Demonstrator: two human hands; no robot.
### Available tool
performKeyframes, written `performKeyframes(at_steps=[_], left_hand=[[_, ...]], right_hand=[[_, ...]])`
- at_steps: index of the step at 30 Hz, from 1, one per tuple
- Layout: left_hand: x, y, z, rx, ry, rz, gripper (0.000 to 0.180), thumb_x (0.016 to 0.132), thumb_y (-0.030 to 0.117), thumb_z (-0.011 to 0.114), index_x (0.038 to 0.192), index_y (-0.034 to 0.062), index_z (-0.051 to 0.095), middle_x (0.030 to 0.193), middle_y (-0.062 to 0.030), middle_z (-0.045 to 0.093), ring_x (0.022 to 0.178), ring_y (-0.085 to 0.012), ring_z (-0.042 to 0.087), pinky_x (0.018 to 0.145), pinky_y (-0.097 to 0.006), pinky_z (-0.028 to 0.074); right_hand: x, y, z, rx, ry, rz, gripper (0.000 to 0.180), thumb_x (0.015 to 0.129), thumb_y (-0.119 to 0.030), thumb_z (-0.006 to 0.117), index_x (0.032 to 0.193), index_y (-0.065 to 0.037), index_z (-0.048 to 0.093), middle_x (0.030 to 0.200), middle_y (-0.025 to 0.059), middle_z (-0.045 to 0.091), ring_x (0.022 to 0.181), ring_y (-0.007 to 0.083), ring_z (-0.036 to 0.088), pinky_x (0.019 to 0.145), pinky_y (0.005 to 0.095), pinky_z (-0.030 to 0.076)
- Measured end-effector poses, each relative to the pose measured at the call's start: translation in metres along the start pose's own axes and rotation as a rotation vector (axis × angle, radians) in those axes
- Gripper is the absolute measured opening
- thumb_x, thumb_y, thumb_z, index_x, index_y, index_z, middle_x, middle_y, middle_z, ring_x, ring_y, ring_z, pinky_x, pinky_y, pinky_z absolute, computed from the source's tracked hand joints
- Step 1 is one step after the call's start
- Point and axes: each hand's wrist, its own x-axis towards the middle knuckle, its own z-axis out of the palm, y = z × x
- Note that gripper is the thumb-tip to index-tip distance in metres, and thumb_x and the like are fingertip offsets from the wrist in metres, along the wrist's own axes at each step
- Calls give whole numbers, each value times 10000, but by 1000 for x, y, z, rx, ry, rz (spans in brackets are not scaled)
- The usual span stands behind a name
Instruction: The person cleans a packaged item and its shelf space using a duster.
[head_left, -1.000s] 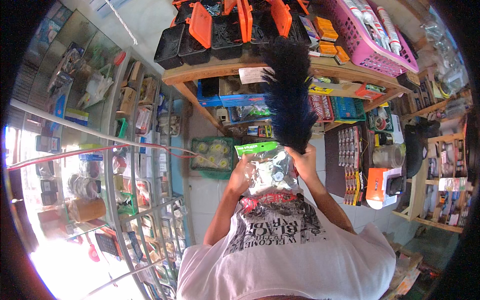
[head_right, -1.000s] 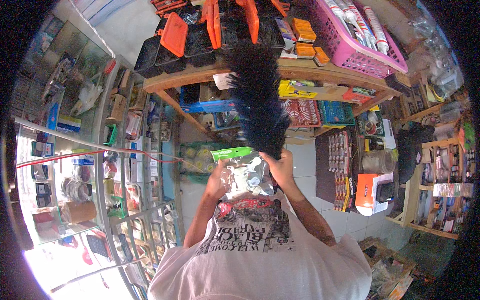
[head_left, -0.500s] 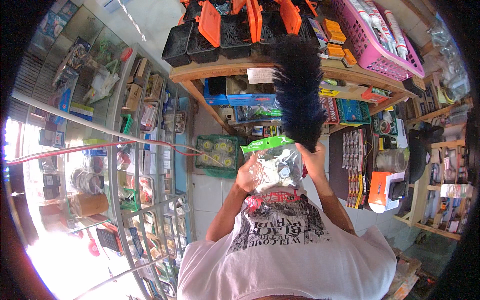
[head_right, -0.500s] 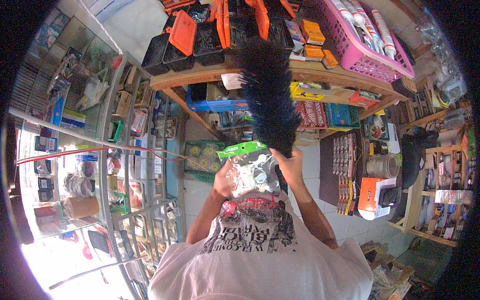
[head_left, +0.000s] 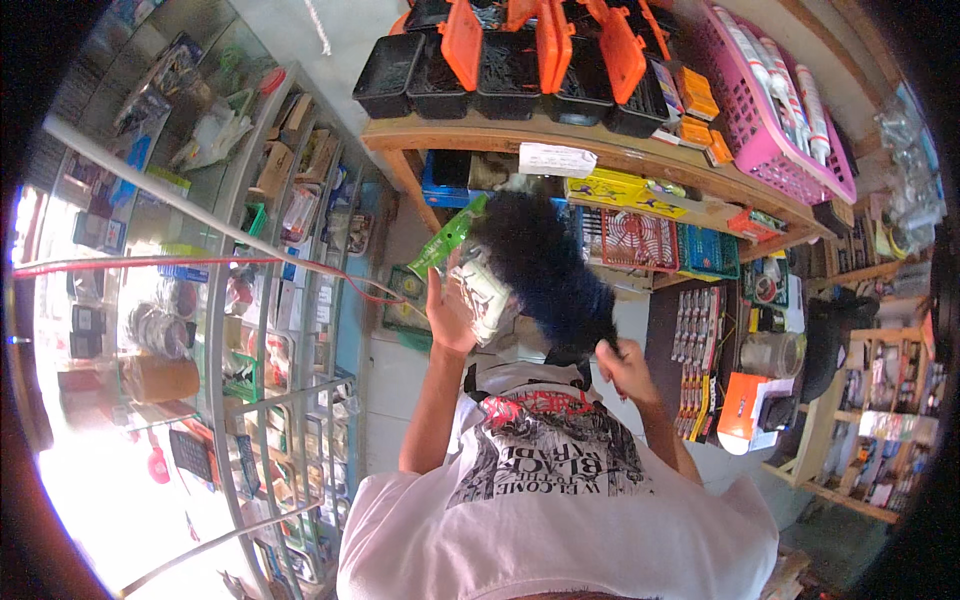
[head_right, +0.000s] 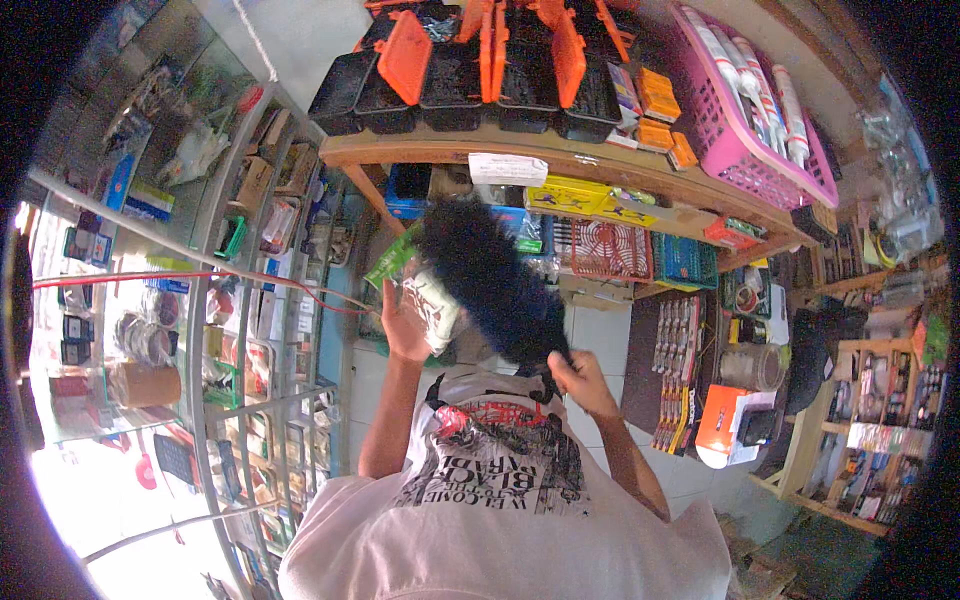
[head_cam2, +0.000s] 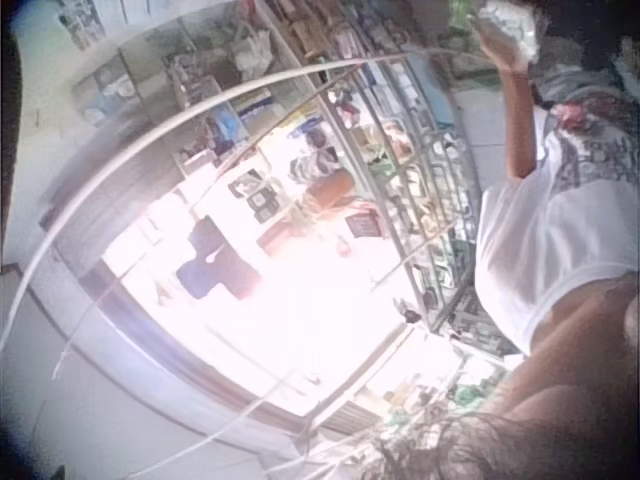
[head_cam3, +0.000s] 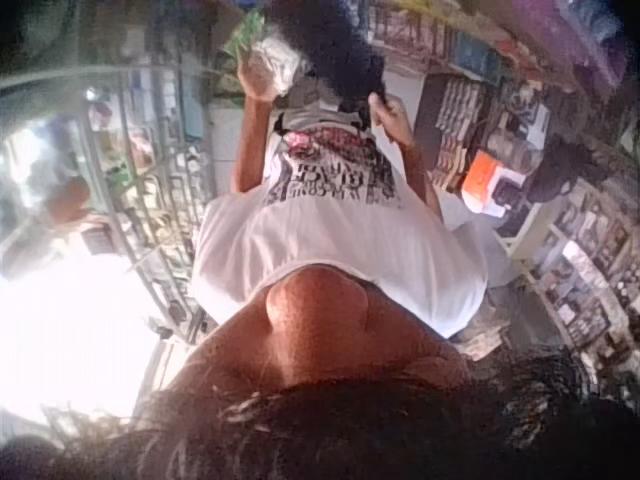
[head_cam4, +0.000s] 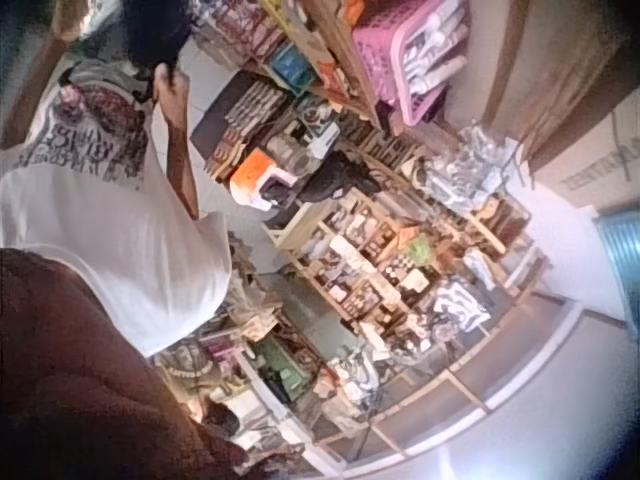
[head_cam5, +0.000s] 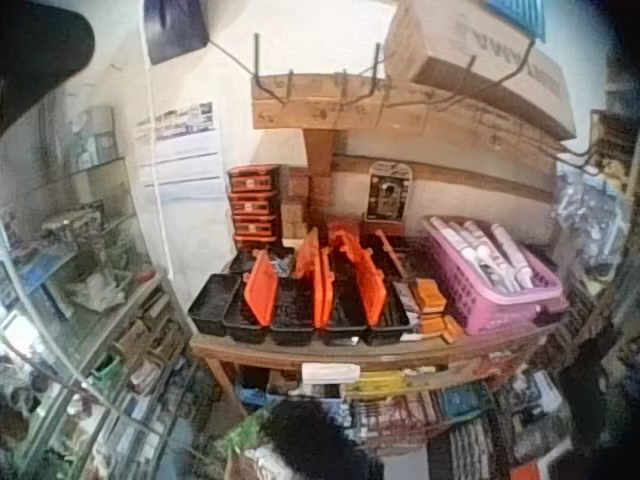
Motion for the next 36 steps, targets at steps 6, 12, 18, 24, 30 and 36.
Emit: performKeyframes(at_steps=[6,12,18,24,30,36], left_hand=[[6,6,21,162,132,153,742,1007,617,331,1563,129,282,1514,-172,409,1356,-348,429,1169,-547,271],[18,16,29,-83,-176,109,705,1018,573,372,1552,119,294,1484,-154,460,1308,-323,499,1071,-449,451],[14,11,33,216,311,270,707,1010,594,355,1538,125,338,1459,-160,485,1300,-333,501,1064,-508,442],[10,14,38,-61,151,209,664,1011,587,357,1528,170,359,1480,-160,467,1331,-359,464,1098,-574,379],[4,15,33,-82,166,201,656,1008,607,326,1527,207,362,1530,-149,406,1362,-401,420,1083,-678,328],[3,16,31,22,175,206,682,1006,619,333,1536,190,343,1517,-175,418,1358,-377,437,1107,-609,355]], right_hand=[[-3,33,13,-315,-261,-40,490,983,-443,614,760,-8,572,637,8,553,622,102,472,565,308,431],[-10,28,6,-54,-33,-15,479,993,-461,597,841,-8,560,679,-14,518,648,113,447,587,300,423],[4,36,5,-176,-157,-207,387,1006,-367,608,860,-9,620,697,-13,525,671,69,458,601,282,412],[4,46,2,-16,-221,152,364,990,-314,649,832,11,612,719,-27,532,702,73,468,633,281,424],[13,71,5,199,-164,108,380,962,-350,682,790,-17,625,663,-41,550,633,67,496,573,282,429],[10,88,4,15,-177,13,426,961,-402,673,746,-39,619,611,-54,520,562,46,450,502,267,378]])
